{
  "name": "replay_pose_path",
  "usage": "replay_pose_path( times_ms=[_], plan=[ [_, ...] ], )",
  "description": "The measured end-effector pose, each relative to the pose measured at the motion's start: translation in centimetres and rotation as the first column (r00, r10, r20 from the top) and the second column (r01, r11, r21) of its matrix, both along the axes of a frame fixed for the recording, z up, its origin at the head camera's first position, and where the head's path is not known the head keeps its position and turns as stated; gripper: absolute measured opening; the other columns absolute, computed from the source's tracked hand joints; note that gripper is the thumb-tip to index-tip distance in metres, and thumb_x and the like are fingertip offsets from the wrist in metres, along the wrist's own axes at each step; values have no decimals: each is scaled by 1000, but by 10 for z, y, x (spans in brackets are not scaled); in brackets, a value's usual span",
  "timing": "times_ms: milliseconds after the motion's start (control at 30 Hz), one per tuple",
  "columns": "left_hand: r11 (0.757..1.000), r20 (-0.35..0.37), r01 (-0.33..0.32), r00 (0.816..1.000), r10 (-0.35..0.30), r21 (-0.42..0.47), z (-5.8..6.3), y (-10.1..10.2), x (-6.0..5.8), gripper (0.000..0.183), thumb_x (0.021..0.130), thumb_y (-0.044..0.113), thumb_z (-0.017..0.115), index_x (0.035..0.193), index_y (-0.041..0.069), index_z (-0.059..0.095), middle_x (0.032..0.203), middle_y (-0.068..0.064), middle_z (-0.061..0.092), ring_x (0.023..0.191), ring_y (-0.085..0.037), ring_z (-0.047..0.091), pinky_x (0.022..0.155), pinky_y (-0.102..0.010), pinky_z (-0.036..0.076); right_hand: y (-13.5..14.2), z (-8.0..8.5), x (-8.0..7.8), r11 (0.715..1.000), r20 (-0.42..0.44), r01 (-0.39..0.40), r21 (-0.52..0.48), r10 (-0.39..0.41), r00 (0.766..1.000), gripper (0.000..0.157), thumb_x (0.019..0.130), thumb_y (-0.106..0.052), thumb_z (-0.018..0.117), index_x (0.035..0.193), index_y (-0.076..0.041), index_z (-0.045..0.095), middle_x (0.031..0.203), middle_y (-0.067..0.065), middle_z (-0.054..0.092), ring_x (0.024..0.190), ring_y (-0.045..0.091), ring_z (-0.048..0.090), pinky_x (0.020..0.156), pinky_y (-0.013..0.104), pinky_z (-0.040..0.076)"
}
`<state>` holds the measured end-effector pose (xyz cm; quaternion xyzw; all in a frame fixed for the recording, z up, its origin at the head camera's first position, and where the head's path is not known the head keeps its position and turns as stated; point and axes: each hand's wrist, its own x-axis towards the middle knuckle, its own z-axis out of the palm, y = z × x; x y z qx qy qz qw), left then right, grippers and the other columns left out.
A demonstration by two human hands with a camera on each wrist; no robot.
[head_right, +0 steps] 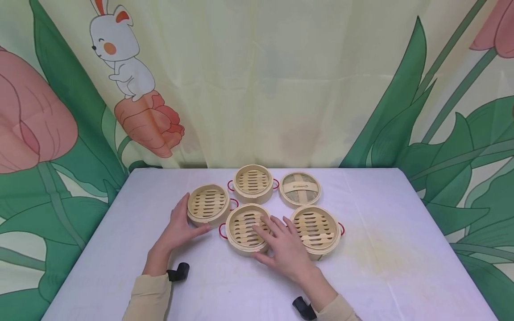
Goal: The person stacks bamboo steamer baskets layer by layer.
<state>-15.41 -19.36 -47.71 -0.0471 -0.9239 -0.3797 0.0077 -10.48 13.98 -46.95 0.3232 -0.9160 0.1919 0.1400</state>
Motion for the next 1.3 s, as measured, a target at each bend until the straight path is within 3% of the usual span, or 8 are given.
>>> replay_pose_path(
  times_ms=[233, 467, 567, 1000, 1300],
  plan=[
    [1000, 13, 3, 1000, -3, 10, 1, -2, -2, 127, 72, 45, 90, 159, 0, 8, 162, -24, 16, 150, -37, 13, 119, -56, 2, -1, 0, 1, 1000, 13, 4, 1, -4, 1000, 57, 81, -49, 81, 128, -18, 70, 136, 9, 60, 133, 38, 47, 110, 60, 30],
    [999, 35, -14, 999, 12, 45, -1, -4, -5, 126, 71, 41, 91, 158, 0, 11, 162, -23, 17, 149, -39, 14, 118, -55, 20, 0, -2, 0, 996, 34, -21, -84, 24, 999, 32, 78, -39, 86, 101, -19, 74, 112, 0, 65, 133, 37, 48, 110, 61, 30],
    [998, 32, -16, 999, 15, 60, 0, -4, -7, 124, 70, 39, 92, 158, 0, 14, 161, -23, 20, 148, -38, 17, 117, -54, 22, 0, -2, 0, 991, 30, -36, -127, 40, 999, 28, 76, -34, 89, 94, -19, 73, 106, -3, 63, 132, 37, 49, 109, 62, 29],
    [997, 18, -21, 1000, 19, 72, -1, -5, -10, 116, 68, 36, 94, 153, 1, 23, 153, -20, 31, 142, -35, 27, 115, -54, 28, 1, -4, 1, 976, 72, -59, -207, 75, 995, 22, 79, -30, 88, 94, -24, 72, 108, -8, 61, 134, 35, 46, 110, 57, 33],
    [995, 34, -29, 999, 26, 98, -4, -6, -10, 120, 69, 38, 93, 155, 2, 18, 156, -21, 27, 145, -35, 21, 115, -55, 26, -1, -11, 3, 947, 12, -121, -299, 130, 991, 25, 78, -24, 87, 97, -22, 71, 113, -4, 60, 133, 38, 45, 105, 58, 40]
  ],
)
